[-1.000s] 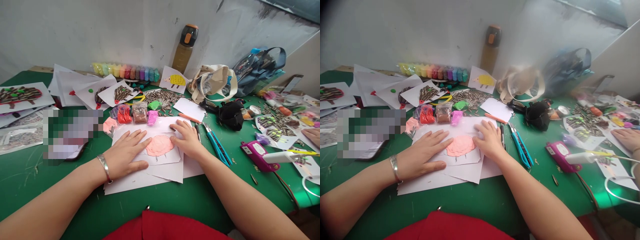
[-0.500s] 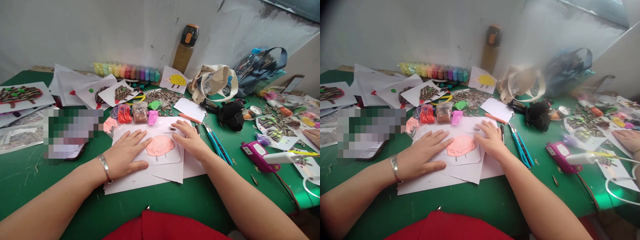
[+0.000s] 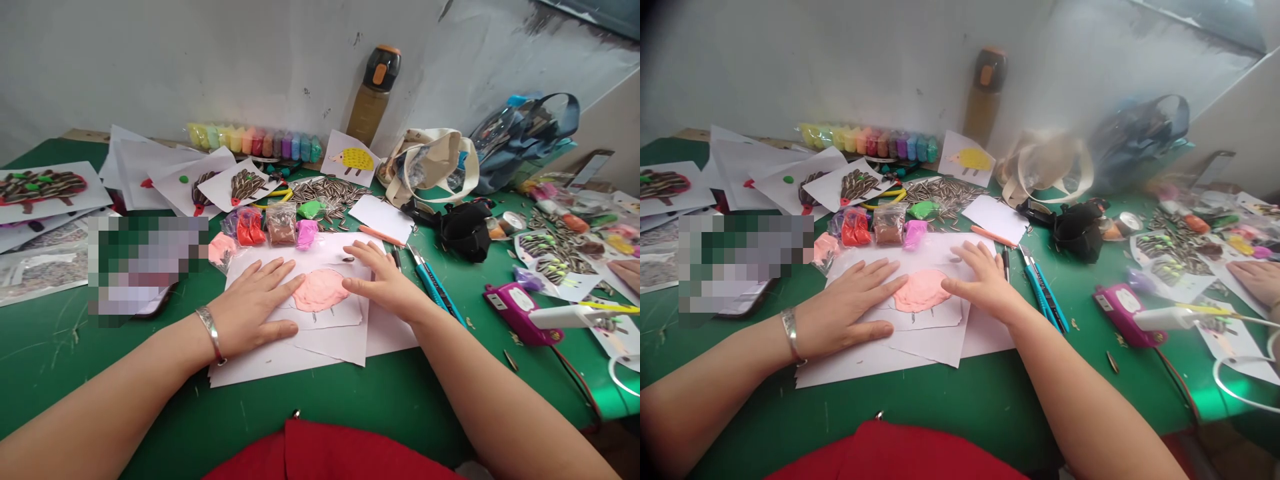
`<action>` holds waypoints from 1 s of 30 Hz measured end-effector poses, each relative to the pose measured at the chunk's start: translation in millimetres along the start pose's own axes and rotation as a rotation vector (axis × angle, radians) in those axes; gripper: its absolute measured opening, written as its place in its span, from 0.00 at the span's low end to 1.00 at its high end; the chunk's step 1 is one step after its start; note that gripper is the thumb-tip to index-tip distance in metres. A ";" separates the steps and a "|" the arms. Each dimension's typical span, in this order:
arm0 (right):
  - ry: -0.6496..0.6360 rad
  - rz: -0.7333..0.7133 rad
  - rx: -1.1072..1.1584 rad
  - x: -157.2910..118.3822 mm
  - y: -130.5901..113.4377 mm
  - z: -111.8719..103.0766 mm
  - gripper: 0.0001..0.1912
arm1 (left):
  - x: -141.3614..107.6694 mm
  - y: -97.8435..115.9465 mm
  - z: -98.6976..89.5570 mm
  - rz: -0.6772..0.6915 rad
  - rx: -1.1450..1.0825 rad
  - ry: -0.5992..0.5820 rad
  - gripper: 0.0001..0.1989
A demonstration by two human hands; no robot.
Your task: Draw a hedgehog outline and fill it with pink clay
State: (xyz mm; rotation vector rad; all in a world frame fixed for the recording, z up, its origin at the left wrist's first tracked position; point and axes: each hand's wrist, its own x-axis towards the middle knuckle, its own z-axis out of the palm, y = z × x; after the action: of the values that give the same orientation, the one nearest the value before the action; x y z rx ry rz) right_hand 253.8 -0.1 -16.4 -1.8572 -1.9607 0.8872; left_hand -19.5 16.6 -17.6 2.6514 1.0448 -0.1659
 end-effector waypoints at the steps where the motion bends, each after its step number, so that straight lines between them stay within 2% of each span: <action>1: -0.005 -0.004 -0.019 -0.1 0.0 0.2 0.35 | 0.1 -0.3 0.1 0.002 -0.001 -0.004 0.37; 6: 0.021 -0.018 -0.187 2.9 1.7 6.4 0.36 | 0.3 -2.2 2.2 0.011 -0.007 0.000 0.38; 13: -0.030 -0.026 -0.052 0.0 2.9 -0.7 0.35 | 0.6 -1.3 1.5 0.009 -0.004 -0.012 0.38; 18: 0.015 -0.043 -0.239 2.6 4.6 8.7 0.39 | 0.8 -2.0 2.3 0.010 -0.008 -0.009 0.38; 25: 0.004 -0.028 -0.054 1.4 5.7 1.1 0.35 | 0.8 -3.0 5.2 0.030 -0.013 0.023 0.38; 28: 0.037 -0.053 -0.196 -5.2 -5.3 3.5 0.39 | 0.5 -0.2 2.2 0.012 -0.022 0.008 0.39; 30: 0.031 -0.183 -0.347 -14.2 -17.5 7.3 0.37 | 0.1 1.3 0.7 -0.002 -0.026 -0.011 0.41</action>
State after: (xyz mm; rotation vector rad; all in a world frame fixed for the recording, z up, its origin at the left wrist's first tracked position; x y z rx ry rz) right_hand 237.3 -15.1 -8.5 -1.8072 -2.3384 0.4860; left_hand -18.5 15.5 -18.0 2.6236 1.0386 -0.1652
